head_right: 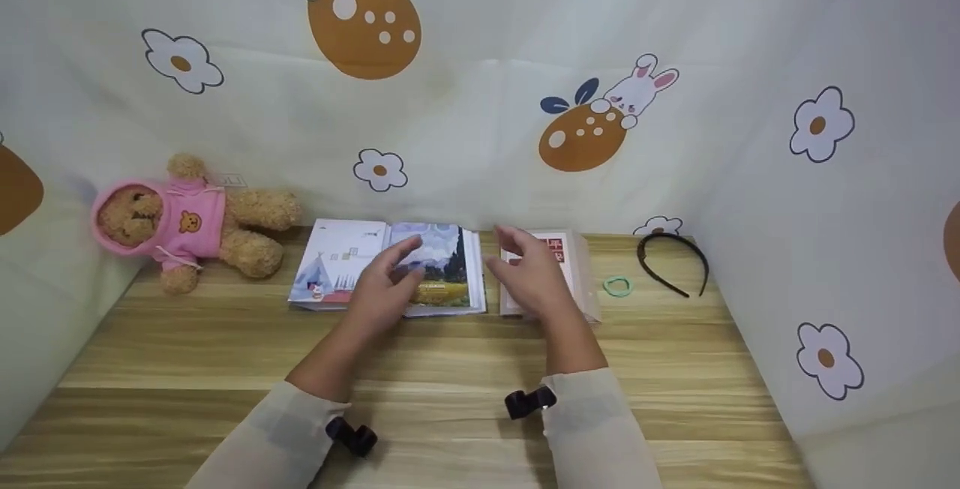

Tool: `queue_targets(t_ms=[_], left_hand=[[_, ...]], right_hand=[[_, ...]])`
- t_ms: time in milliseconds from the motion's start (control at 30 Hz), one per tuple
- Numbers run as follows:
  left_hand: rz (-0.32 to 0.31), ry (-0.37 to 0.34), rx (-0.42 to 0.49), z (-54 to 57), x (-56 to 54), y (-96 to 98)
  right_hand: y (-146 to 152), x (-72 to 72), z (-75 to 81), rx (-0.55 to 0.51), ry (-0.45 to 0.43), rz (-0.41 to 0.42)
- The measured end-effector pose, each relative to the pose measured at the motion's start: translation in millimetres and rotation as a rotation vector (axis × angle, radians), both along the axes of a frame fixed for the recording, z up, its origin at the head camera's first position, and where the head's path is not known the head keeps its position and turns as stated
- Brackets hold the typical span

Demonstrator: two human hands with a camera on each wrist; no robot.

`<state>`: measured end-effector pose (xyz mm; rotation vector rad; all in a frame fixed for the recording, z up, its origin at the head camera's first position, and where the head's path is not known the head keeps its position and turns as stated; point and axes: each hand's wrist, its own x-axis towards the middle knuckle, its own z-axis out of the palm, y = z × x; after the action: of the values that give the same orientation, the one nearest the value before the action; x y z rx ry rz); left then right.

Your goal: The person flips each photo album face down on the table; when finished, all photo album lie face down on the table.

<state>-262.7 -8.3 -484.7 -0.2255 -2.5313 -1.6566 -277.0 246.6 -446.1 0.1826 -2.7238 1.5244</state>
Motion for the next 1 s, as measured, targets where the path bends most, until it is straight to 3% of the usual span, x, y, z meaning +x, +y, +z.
queue_targets(t_ms=[167, 300, 667, 1000], left_hand=[[0.074, -0.037, 0.027, -1.5, -7.8, -28.5], [0.093, -0.075, 0.029, -2.2, -11.9, -36.9], [0.033, -0.142, 0.090, -12.4, -8.3, -33.9], [0.003, -0.161, -0.044, -16.1, -5.4, -34.1]], right_hand=[[-30.5, -6.6, -0.3, -0.053, 0.024, 0.058], [-43.1, -9.6, -4.4, -0.090, 0.021, 0.081], [-47.9, -9.2, -25.9, -0.028, -0.151, 0.099], [-52.5, -7.5, -34.2, 0.001, -0.206, 0.082]])
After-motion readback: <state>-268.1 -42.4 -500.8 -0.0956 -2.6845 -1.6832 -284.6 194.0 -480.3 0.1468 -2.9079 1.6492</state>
